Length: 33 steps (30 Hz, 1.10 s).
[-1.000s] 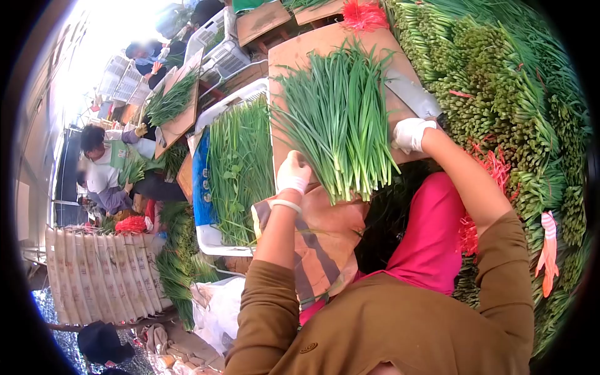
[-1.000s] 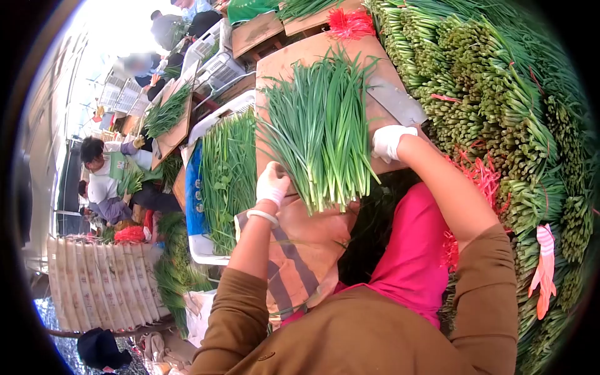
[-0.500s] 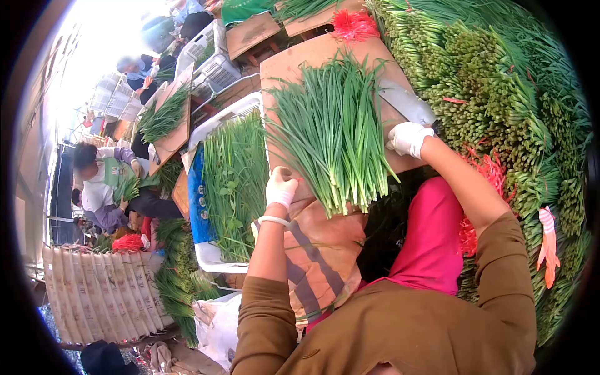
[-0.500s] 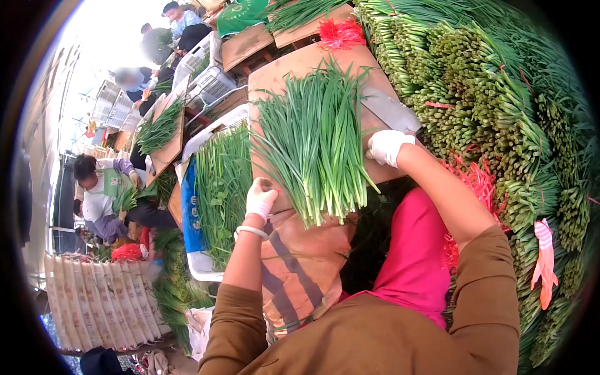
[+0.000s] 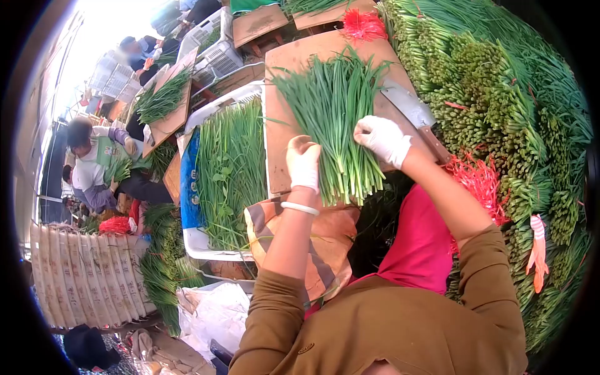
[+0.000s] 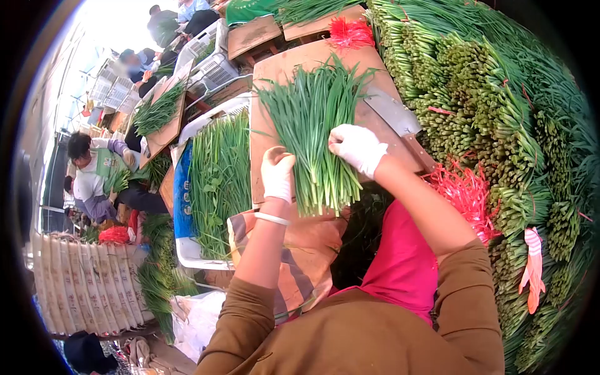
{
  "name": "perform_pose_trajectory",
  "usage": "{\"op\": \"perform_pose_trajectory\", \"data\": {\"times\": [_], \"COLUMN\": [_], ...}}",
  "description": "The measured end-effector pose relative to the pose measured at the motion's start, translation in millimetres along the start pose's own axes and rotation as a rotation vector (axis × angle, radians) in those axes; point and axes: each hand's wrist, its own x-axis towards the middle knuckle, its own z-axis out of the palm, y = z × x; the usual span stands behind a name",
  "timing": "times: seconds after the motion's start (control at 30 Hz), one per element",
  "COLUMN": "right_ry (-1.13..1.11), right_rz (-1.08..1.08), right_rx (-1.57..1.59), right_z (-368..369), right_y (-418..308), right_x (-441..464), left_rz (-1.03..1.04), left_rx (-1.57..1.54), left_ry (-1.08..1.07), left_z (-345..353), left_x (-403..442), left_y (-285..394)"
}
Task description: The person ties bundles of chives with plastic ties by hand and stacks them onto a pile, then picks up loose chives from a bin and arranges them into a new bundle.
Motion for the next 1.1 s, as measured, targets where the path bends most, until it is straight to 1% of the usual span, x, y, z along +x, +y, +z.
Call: {"op": "perform_pose_trajectory", "data": {"times": [0.07, 0.1, 0.13, 0.17, 0.23, 0.27, 0.3, 0.33, 0.37, 0.47, 0.53, 0.6, 0.63, 0.7, 0.73, 0.77, 0.83, 0.93, 1.0, 1.03, 1.1], "right_ry": [0.005, 0.022, 0.01, -0.005, -0.01, 0.002, 0.014, 0.026, 0.097, 0.214, 0.209, 0.095, 0.081, 0.044, 0.016, -0.012, -0.058, -0.034, -0.096, -0.116, -0.137], "right_rz": [-0.033, -0.077, -0.076, -0.073, -0.074, -0.072, -0.073, -0.074, -0.079, -0.358, -0.426, -0.36, -0.313, -0.224, -0.226, -0.226, -0.217, -0.293, -0.262, -0.254, -0.237], "right_rx": [-0.054, -0.071, -0.043, -0.016, 0.013, 0.034, 0.056, 0.079, 0.123, 0.014, 0.003, 0.044, 0.017, -0.034, -0.065, -0.097, -0.14, -0.226, -0.228, -0.231, -0.246], "right_z": [15.2, 21.7, 21.5, 18.5, 18.2, 20.0, 21.7, 23.1, 25.0, 24.8, 37.0, 54.2, 64.1, 82.0, 83.0, 83.0, 83.6, 91.9, 94.9, 95.2, 96.1], "right_y": [-16.4, -21.8, -29.2, -36.4, -42.6, -43.5, -44.6, -48.4, -52.8, -71.2, -81.3, -81.4, -76.0, -67.0, -71.7, -75.4, -85.3, -90.5, -92.6, -93.1, -94.3], "right_x": [-3.4, -4.4, -7.3, -11.7, -19.9, -25.1, -29.4, -33.7, -38.1, -32.0, -22.3, -11.7, -7.2, -1.4, 2.8, 5.8, 10.5, 20.0, 22.3, 23.0, 23.0], "left_rz": [0.05, 0.037, 0.019, 0.048, 0.028, 0.018, 0.095, 0.093, 0.094, 0.054, 0.069, 0.117, 0.106, 0.092, 0.09, 0.084, 0.089, 0.123, 0.163, 0.125, -0.02], "left_rx": [0.044, 0.092, 0.141, 0.173, 0.158, 0.15, 0.191, 0.184, 0.177, 0.226, 0.231, 0.195, 0.115, 0.082, 0.064, 0.145, 0.192, 0.329, 0.445, 0.375, 0.06], "left_ry": [-0.029, -0.021, -0.012, -0.025, -0.022, -0.019, 0.004, 0.012, 0.018, 0.008, -0.015, -0.037, -0.051, -0.074, -0.086, -0.041, -0.026, -0.003, -0.003, -0.044, -0.018], "left_z": [16.0, 19.6, 19.0, 14.5, 8.3, 5.2, -0.1, -3.9, -7.0, -12.5, -13.1, -17.7, -23.5, -39.6, -46.3, -50.6, -52.6, -54.4, -59.8, -64.0, -72.2], "left_x": [-12.3, -16.3, -20.6, -23.3, -35.0, -41.4, -41.2, -42.4, -41.3, -44.8, -42.9, -43.3, -39.1, -35.4, -32.0, -30.1, -33.0, -38.2, -35.8, -29.9, -20.4], "left_y": [7.9, 8.8, 8.3, 6.2, 6.4, 7.4, -6.0, -9.2, -12.1, -13.8, -10.7, -11.9, -19.9, -20.8, -19.9, -20.1, -17.3, -5.9, -4.2, -7.5, -14.8]}}
